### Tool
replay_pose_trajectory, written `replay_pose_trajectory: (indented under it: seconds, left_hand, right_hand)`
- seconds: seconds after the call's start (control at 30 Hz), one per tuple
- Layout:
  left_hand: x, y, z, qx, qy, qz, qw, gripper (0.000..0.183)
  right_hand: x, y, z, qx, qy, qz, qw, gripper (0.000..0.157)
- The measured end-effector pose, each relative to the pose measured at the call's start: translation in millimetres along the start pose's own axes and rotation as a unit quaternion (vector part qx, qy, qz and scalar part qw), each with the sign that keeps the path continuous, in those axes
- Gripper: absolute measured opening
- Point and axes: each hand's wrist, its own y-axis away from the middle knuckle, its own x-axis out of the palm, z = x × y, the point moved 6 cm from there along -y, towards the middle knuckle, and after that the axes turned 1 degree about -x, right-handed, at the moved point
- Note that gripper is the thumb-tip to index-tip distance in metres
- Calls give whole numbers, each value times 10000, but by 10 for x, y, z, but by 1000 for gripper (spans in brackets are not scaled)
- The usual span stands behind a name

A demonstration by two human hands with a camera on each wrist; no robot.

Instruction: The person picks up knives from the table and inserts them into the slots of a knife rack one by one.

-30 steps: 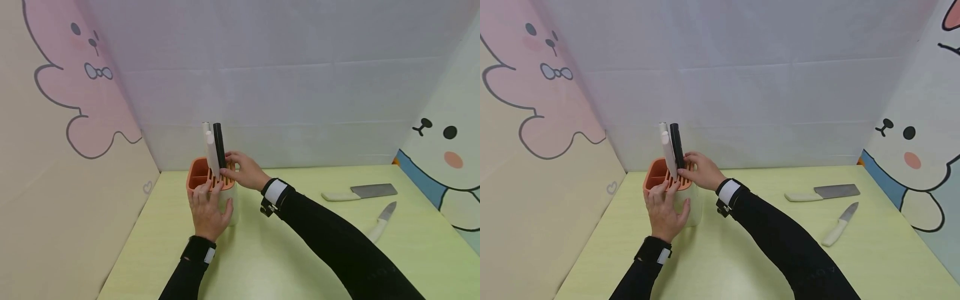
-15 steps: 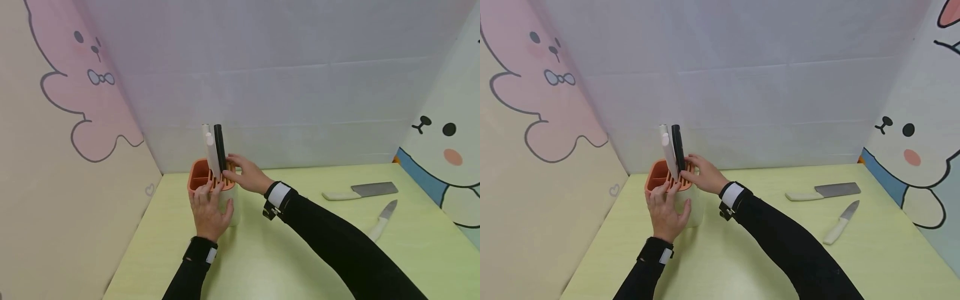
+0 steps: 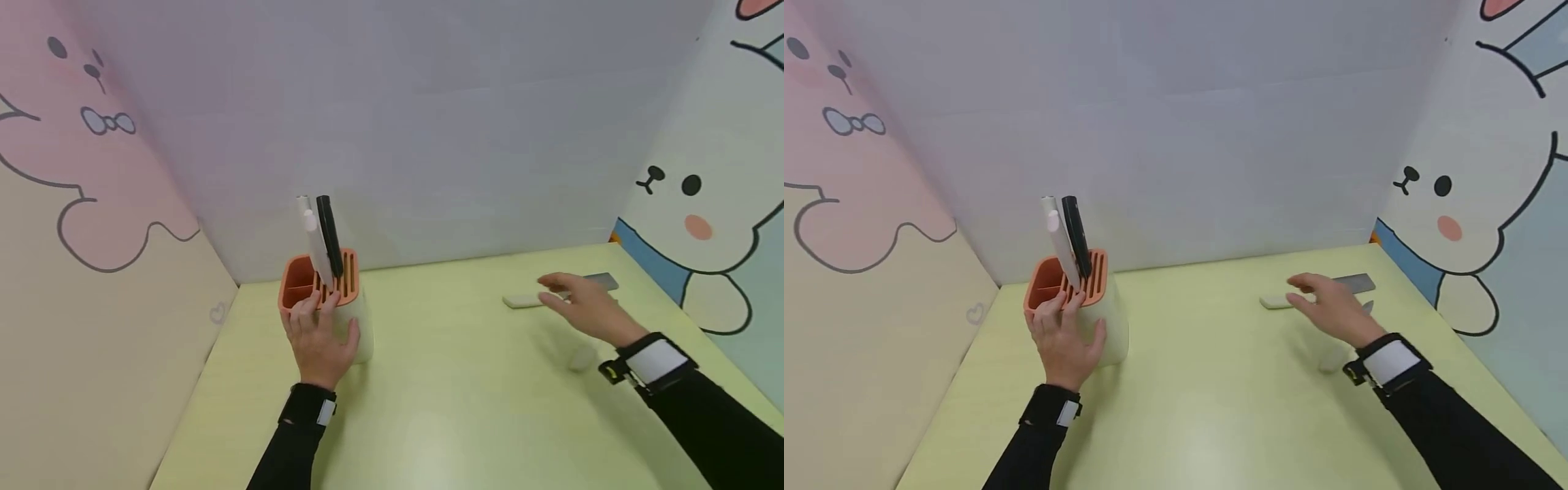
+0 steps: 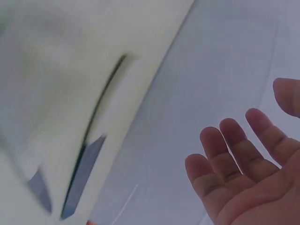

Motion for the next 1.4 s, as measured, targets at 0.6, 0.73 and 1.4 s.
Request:
replay_pose_trajectory:
  seconds: [0.6,0.73,1.4]
  left_hand:
    - [-406,-151,381,-175,-50,-365,9992,46]
    - [-397,-162,368,-177,-105,-253,9995,46]
    - [-406,-167,367,-37,-185,-208,9996,47]
  right_hand:
    - [423,383,-690,-491,1642,935,9808,42]
    - [489,387,-680,-688,1783,962,9768,39]
    - [832,429,-71,-1050,2666,606,9561,41]
